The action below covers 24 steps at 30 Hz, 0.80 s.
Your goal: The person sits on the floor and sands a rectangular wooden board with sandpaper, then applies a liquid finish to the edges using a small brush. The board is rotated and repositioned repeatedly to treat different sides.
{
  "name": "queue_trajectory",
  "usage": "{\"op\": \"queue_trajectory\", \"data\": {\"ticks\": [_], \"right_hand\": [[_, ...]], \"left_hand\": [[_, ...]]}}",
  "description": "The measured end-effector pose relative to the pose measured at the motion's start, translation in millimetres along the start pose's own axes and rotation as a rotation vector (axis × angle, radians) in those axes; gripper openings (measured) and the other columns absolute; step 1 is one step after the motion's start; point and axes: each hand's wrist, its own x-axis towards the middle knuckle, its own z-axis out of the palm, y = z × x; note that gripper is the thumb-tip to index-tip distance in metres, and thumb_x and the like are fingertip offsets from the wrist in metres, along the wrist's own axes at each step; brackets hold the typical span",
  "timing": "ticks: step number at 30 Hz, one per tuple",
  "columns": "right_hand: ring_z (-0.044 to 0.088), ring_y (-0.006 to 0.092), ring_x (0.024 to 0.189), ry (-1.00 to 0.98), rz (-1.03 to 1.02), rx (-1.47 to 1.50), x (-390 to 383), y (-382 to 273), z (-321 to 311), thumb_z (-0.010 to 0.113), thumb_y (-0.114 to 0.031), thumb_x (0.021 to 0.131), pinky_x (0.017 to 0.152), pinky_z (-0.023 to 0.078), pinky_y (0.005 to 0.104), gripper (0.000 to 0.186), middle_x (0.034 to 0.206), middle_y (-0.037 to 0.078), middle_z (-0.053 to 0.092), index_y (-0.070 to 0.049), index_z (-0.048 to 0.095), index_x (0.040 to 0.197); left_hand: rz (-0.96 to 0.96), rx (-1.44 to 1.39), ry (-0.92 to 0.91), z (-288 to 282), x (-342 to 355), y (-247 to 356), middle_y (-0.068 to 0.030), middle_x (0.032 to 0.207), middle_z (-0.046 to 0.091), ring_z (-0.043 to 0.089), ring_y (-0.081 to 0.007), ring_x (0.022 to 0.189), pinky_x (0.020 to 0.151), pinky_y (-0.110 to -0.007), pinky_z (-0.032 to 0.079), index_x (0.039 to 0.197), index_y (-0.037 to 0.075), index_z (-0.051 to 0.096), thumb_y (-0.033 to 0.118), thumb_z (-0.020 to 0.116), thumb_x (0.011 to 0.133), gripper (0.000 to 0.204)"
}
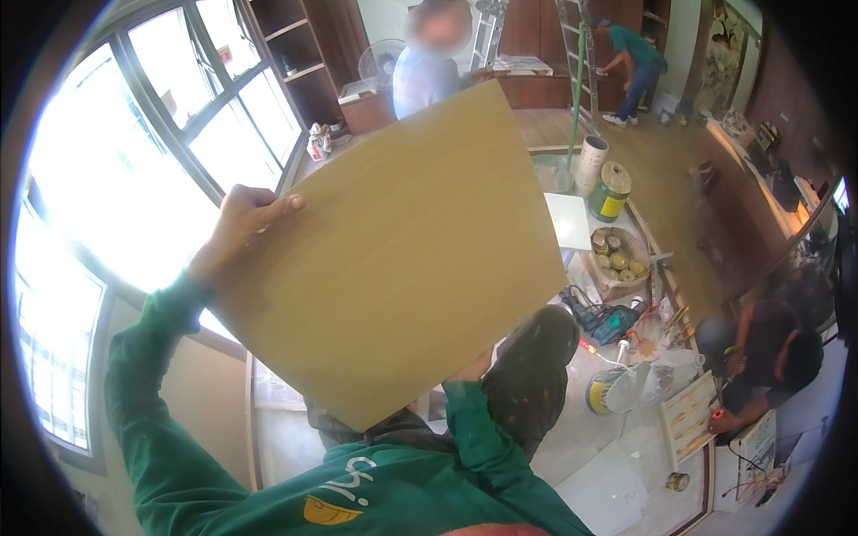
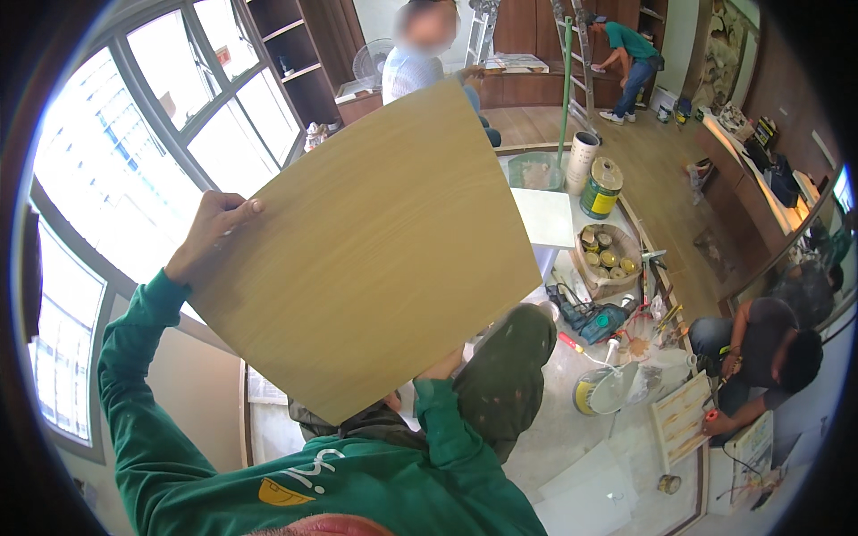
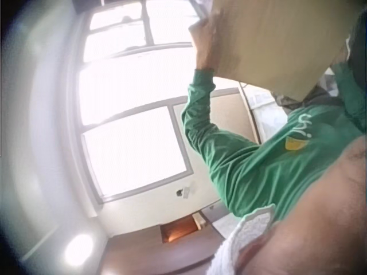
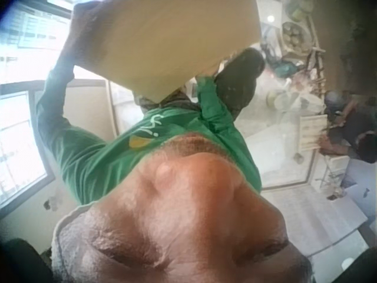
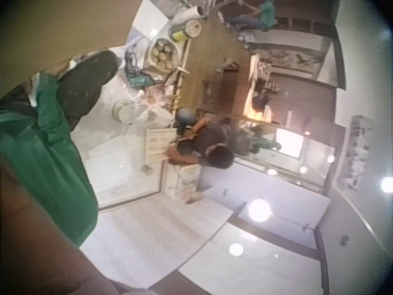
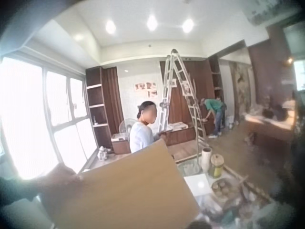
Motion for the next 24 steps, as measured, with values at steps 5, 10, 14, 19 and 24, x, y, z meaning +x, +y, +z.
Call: {"op": "queue_trajectory", "data": {"ticks": [5, 10, 14, 19, 24], "right_hand": [[0.051, 0.0349, 0.127, -0.004, 0.062, 0.074, -26.2, -7.9, 17.5, 0.036, -0.042, 0.102, 0.104, 0.046, 0.0481, 0.056, 0.142, 0.015, 0.050, -0.004, 0.043, 0.144], [0.053, 0.0323, 0.125, -0.010, 0.110, -0.077, -57.7, -0.8, 15.5, 0.042, -0.042, 0.100, 0.102, 0.047, 0.0465, 0.055, 0.139, 0.013, 0.054, -0.006, 0.046, 0.141], [0.055, 0.0297, 0.123, -0.038, 0.207, 0.002, -71.6, 1.7, 23.7, 0.049, -0.040, 0.099, 0.100, 0.048, 0.0447, 0.052, 0.134, 0.011, 0.057, -0.007, 0.049, 0.139], [0.058, 0.0267, 0.118, 0.194, 0.246, -0.151, -79.5, -0.4, 1.5, 0.056, -0.038, 0.098, 0.098, 0.049, 0.0425, 0.049, 0.128, 0.009, 0.062, -0.006, 0.053, 0.134], [0.059, 0.0240, 0.117, 0.685, 0.350, -0.641, -85.8, -2.7, -16.4, 0.054, -0.036, 0.099, 0.098, 0.049, 0.0391, 0.049, 0.129, 0.010, 0.061, -0.001, 0.053, 0.134]], "left_hand": [[0.106, -0.065, -0.062, -13.4, -2.4, -18.3, -0.0051, 0.058, 0.062, 0.056, -0.0117, 0.052, 0.048, -0.029, 0.042, 0.077, -0.008, 0.073, 0.052, 0.083, 0.074, 0.060], [0.126, -0.126, -0.116, -11.8, -10.4, -24.8, -0.0030, 0.061, 0.063, 0.057, -0.0107, 0.056, 0.052, -0.027, 0.043, 0.079, -0.007, 0.073, 0.039, 0.092, 0.065, 0.052], [0.175, -0.139, -0.165, -9.3, -14.9, -5.6, -0.0016, 0.061, 0.063, 0.056, -0.0091, 0.055, 0.051, -0.026, 0.042, 0.076, -0.006, 0.072, 0.031, 0.093, 0.064, 0.044], [0.217, -0.061, -0.155, -15.3, -1.4, 13.5, -0.0022, 0.060, 0.062, 0.056, -0.0099, 0.054, 0.050, -0.026, 0.041, 0.075, -0.003, 0.071, 0.029, 0.095, 0.058, 0.043], [0.270, 0.065, -0.172, -22.0, 14.4, 21.7, -0.0039, 0.060, 0.062, 0.057, -0.0124, 0.054, 0.051, -0.027, 0.043, 0.075, -0.003, 0.070, 0.039, 0.098, 0.047, 0.058]]}}
